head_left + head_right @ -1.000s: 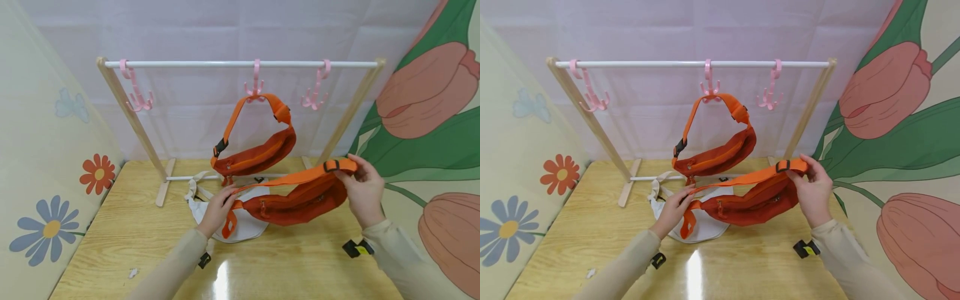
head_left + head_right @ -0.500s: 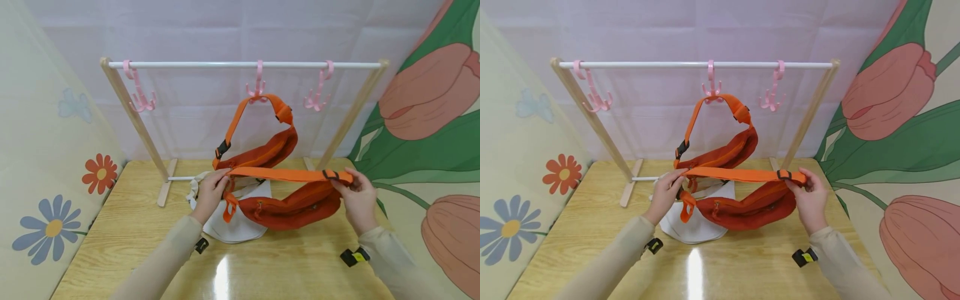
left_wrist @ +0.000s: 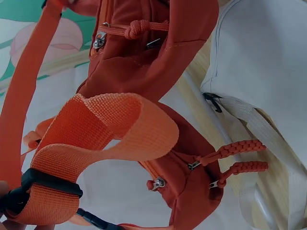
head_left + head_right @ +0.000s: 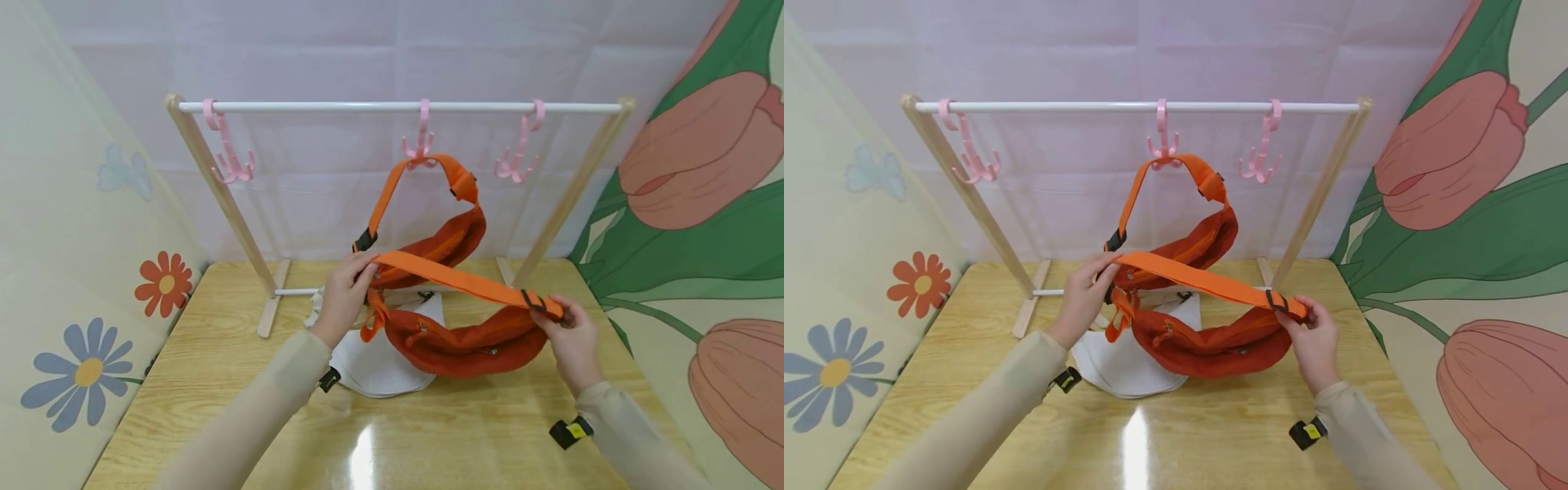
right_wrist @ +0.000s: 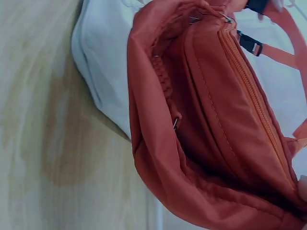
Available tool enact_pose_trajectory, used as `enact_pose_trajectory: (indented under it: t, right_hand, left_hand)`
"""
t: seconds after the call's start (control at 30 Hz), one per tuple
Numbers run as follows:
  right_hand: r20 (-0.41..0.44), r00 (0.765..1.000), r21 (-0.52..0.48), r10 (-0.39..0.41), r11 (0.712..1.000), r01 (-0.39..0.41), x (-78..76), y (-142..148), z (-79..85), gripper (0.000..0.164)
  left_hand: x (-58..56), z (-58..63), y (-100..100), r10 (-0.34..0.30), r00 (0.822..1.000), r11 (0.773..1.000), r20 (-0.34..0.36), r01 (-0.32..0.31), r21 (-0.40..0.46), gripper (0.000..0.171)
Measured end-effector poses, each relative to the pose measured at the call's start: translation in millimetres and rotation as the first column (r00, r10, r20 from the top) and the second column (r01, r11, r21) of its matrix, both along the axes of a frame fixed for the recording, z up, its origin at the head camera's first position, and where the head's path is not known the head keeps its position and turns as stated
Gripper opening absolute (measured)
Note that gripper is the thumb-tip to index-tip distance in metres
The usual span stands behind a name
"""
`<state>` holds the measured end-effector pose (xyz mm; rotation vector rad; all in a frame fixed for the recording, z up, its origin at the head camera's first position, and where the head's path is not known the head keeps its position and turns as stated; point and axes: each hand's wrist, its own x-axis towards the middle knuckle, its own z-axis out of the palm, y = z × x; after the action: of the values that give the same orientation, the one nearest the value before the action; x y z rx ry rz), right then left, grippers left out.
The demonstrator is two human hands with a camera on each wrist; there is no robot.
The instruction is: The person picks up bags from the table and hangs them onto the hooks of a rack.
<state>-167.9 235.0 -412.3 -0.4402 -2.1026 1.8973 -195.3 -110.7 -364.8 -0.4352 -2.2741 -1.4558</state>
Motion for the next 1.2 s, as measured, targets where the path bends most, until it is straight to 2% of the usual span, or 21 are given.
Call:
enact_pose_trajectory:
  t: [0.23, 0.4, 0.7, 1.0, 1.2]
  right_hand:
    - [0.022, 0.998, 0.046, 0.060, 0.997, -0.061, 4.1, -4.3, -15.7, 0.030]
    - [0.062, 0.991, 0.140, 0.118, 0.982, -0.126, 5.0, -5.6, -24.7, 0.024]
    - [0.136, 0.961, 0.166, 0.239, 0.951, -0.260, 6.9, -11.5, -30.7, 0.037]
    - [0.146, 0.957, 0.258, 0.250, 0.924, -0.281, 9.9, -20.6, -34.1, 0.040]
    - [0.100, 0.955, 0.293, 0.279, 0.909, -0.296, 11.5, -25.3, -37.4, 0.042]
  left_hand:
    - [-1.8, 9.5, 0.5, 0.009, 0.998, 1.000, -0.066, -0.011, -0.028, 0.024]
    - [-2.4, 20.0, 4.3, 0.006, 0.997, 0.999, -0.076, -0.008, -0.036, 0.025]
    - [-4.0, 39.1, 10.2, -0.017, 0.996, 0.997, -0.086, 0.010, -0.082, 0.026]
    - [-4.7, 52.1, 17.7, -0.056, 0.991, 0.994, -0.123, 0.045, -0.095, 0.025]
    - [-4.7, 55.6, 22.5, -0.065, 0.985, 0.996, -0.158, 0.054, -0.072, 0.024]
